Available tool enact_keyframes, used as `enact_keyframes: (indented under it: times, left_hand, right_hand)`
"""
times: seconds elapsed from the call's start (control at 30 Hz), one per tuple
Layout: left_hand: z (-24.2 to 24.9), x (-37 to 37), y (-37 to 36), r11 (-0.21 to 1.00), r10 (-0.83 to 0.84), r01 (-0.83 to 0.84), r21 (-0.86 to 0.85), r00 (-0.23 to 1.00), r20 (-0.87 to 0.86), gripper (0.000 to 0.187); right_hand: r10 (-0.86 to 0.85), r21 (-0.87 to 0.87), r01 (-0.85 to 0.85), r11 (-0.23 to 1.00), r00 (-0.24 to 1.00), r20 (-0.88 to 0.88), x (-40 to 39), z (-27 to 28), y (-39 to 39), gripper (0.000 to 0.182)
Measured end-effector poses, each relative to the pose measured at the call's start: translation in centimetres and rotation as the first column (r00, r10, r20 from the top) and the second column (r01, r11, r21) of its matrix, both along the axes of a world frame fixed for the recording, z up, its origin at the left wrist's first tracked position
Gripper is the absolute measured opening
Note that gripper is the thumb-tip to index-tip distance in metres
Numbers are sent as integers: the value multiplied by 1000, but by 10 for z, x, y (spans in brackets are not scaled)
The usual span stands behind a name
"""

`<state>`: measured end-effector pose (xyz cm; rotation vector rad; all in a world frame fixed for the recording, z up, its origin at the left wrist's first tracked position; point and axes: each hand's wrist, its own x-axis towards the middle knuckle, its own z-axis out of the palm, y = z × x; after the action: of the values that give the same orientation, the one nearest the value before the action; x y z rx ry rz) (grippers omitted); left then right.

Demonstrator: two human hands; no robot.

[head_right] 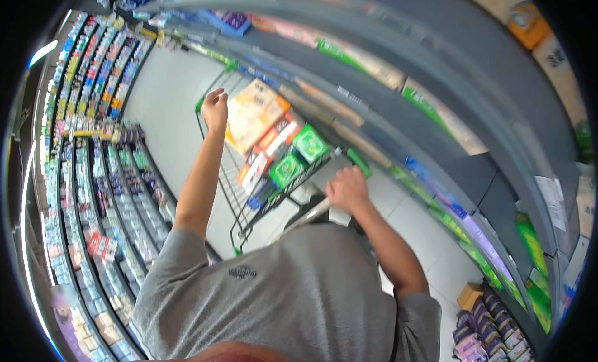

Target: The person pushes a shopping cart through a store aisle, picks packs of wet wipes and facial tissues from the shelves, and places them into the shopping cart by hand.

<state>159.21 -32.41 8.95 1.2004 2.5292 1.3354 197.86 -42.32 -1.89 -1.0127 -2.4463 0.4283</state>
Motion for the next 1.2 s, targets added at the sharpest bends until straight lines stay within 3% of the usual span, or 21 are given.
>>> enact_keyframes:
  times: [0.07,0.13,0.17,0.23,0.3,0.43,0.53,0.6,0.63,0.7,0.73,0.87,0.93,1.07,1.13,1.2]
  left_hand:
    - [46,33,17,984,-98,115,136,987,-130,26]
    - [108,81,24,865,-269,398,306,881,-389,23]
    - [137,102,28,852,-267,413,323,872,-410,23]
    - [189,146,29,691,-288,652,312,644,-709,25]
    - [227,183,35,613,-331,741,273,555,-763,26]
    - [282,231,83,486,-258,836,256,417,-872,36]
    - [303,247,125,518,-309,793,320,523,-794,47]
    - [315,255,144,594,-528,725,348,678,-511,57]
    - [316,249,165,584,-524,730,355,673,-522,57]
    - [309,248,193,590,-691,727,350,679,-246,65]
    - [306,260,190,624,-685,706,335,700,-202,65]
    - [295,267,202,717,-602,631,296,775,-193,59]
    - [292,289,190,797,-382,464,387,883,-272,67]
    - [272,293,207,753,-347,513,412,841,-414,87]
    - [260,306,191,824,-111,363,435,856,-504,92]
    - [259,296,197,829,-162,383,407,862,-481,95]
  right_hand:
    - [-5,47,8,999,998,-69,1,-2,0,27]
    - [19,16,-18,1000,995,-97,3,1,2,28]
    - [11,44,-6,999,994,-112,3,0,3,28]
    - [7,36,-3,999,993,-119,2,-4,3,29]
    - [21,39,-16,999,992,-128,3,-4,3,30]
    - [30,54,-22,998,988,-151,1,-11,4,29]
    - [35,83,-20,996,981,-189,1,-11,6,29]
    - [34,97,-14,995,978,-204,1,-14,-1,29]
    - [24,96,-8,995,987,-160,0,-14,1,30]
    - [-6,105,18,994,993,-118,0,-9,5,30]
    - [2,104,12,995,991,-137,5,-7,6,31]
    - [29,90,-14,996,986,-163,4,-11,2,31]
    - [26,93,-11,996,986,-166,3,-13,1,31]
    - [22,75,-10,997,985,-170,5,-13,0,33]
    - [29,106,-6,994,976,-216,5,-12,0,31]
    - [25,104,-5,995,979,-200,7,-11,0,31]
